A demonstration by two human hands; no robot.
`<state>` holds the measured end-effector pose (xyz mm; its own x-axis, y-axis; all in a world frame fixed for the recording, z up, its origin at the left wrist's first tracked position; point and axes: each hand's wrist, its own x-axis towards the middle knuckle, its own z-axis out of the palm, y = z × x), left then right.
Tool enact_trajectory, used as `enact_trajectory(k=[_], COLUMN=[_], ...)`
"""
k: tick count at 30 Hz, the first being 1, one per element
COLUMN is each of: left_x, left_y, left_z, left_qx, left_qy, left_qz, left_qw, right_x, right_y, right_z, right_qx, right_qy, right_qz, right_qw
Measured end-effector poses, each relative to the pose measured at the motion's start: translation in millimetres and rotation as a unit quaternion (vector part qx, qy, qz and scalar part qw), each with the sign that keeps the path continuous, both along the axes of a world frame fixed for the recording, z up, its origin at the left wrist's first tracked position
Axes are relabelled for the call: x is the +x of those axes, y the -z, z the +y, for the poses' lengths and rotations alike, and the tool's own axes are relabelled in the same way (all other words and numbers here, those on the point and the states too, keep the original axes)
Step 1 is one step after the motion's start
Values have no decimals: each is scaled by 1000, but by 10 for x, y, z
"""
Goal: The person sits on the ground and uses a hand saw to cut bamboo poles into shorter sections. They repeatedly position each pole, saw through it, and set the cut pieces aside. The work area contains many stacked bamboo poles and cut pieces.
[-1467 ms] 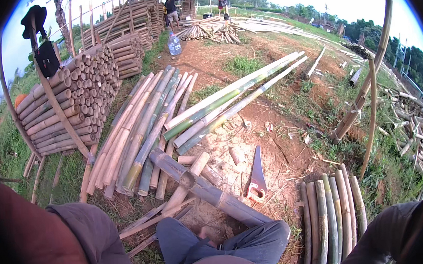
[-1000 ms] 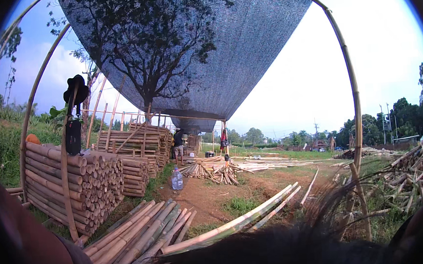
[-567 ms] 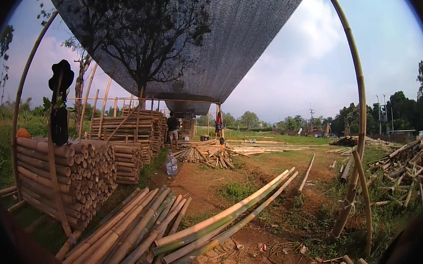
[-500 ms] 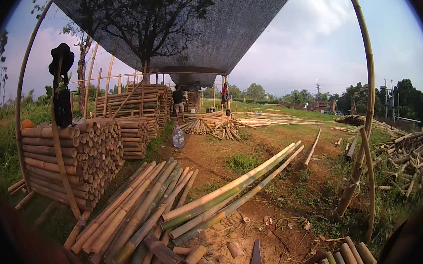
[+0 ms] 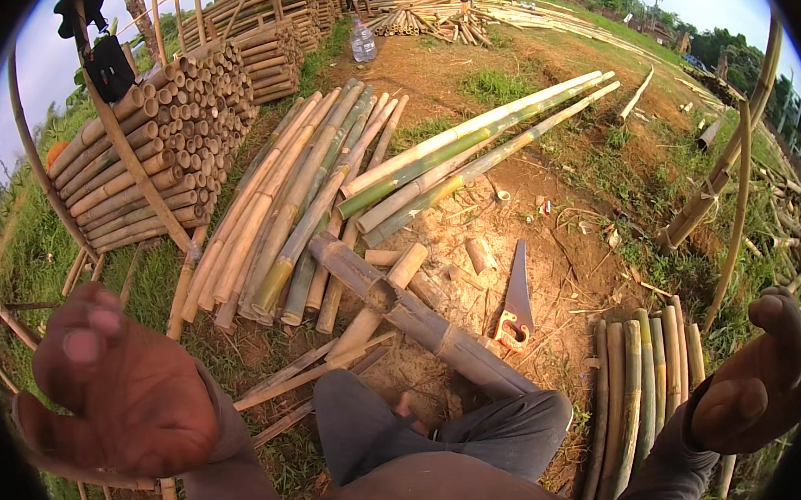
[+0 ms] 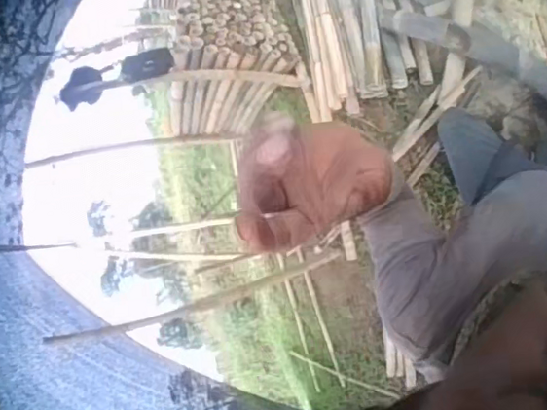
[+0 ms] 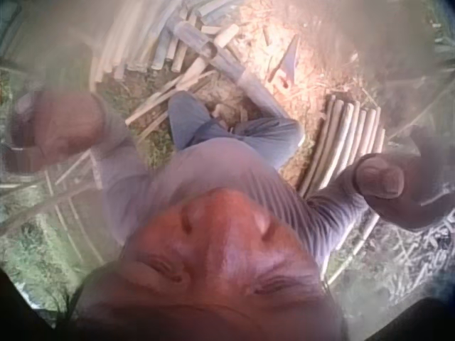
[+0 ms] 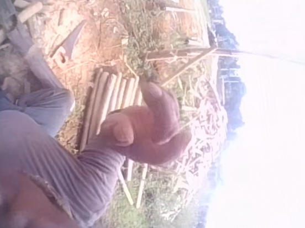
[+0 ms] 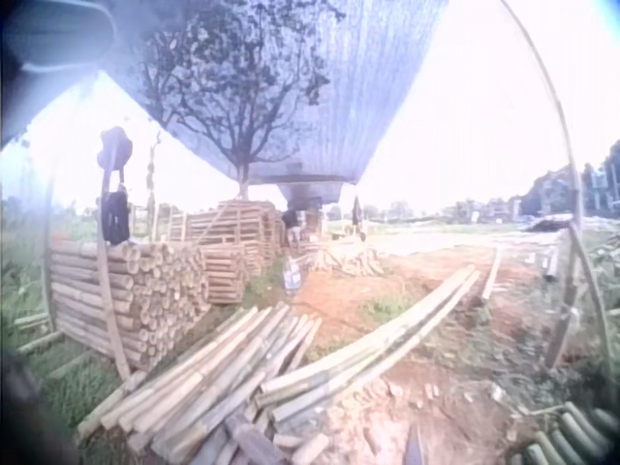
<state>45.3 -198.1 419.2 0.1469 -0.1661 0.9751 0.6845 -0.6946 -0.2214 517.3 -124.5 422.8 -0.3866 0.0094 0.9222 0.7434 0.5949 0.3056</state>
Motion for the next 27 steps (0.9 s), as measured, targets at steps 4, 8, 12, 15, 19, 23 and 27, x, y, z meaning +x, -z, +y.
enact_trajectory(k=[4, 8, 12, 15, 19, 23, 27], left_x=[-322, -504, -292, -300, -436, -614, -1122], left_y=[1729, 4023, 4322, 3943, 4040, 4329, 5253], left_z=[207, -195, -167, 794, 2371, 3809, 4790], left_qx=[-466, -801, -750, -711, -694, -631, -624], left_qy=[-200, -312, -319, -206, 1, 90, 3], left_qz=[-143, -147, -132, -205, -406, -586, -625], left_qw=[850, 490, 564, 640, 595, 500, 470], right_x=[-19, 581, 313, 152, 54, 75, 64], right_y=[1491, 3693, 4276, 4206, 4224, 4189, 4091], right_z=[674, 188, -255, -74, 181, 182, 238], right_qx=[-428, -643, -603, -625, -647, -644, -654], right_qy=[29, 234, 235, 272, 287, 283, 281], right_qz=[164, -26, 65, 57, 5, 26, 22], right_qw=[889, 729, 760, 730, 706, 711, 701])
